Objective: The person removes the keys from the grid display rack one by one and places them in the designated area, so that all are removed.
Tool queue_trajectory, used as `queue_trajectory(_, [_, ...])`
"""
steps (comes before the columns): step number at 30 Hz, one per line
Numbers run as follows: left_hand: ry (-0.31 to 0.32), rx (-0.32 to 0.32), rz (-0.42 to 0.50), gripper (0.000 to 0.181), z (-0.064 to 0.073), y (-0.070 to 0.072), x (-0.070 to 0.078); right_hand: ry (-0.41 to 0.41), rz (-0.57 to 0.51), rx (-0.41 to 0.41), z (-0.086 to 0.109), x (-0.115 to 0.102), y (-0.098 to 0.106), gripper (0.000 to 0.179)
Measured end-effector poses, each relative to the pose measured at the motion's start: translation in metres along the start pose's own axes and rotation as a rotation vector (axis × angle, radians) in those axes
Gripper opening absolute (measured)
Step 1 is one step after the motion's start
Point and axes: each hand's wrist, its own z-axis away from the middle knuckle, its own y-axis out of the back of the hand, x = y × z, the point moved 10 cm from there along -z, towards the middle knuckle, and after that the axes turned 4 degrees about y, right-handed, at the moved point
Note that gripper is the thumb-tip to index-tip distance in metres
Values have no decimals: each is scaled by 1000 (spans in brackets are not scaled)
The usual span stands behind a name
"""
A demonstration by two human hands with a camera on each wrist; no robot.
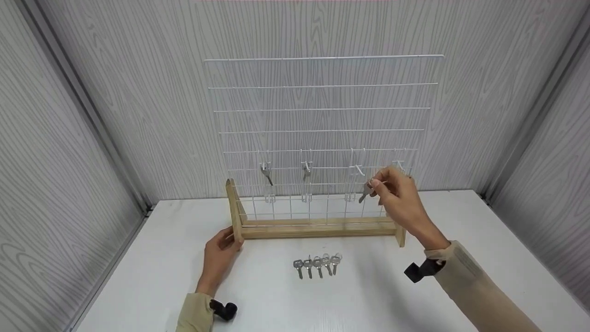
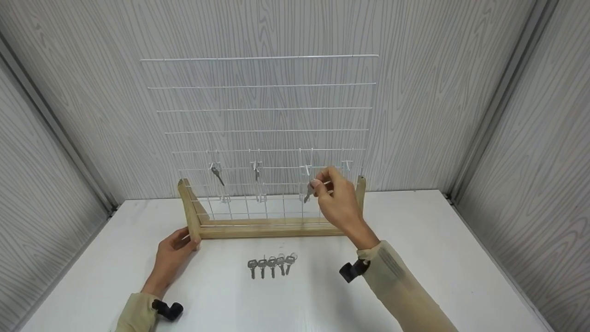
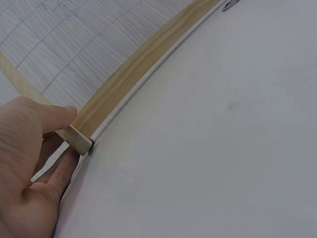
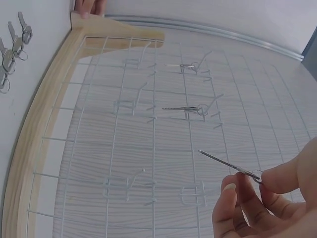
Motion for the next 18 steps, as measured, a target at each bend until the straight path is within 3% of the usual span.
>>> queue_trajectory(18, [8,-1,1,51,1,0,0,-86,-101,-54,11,34,-17,13])
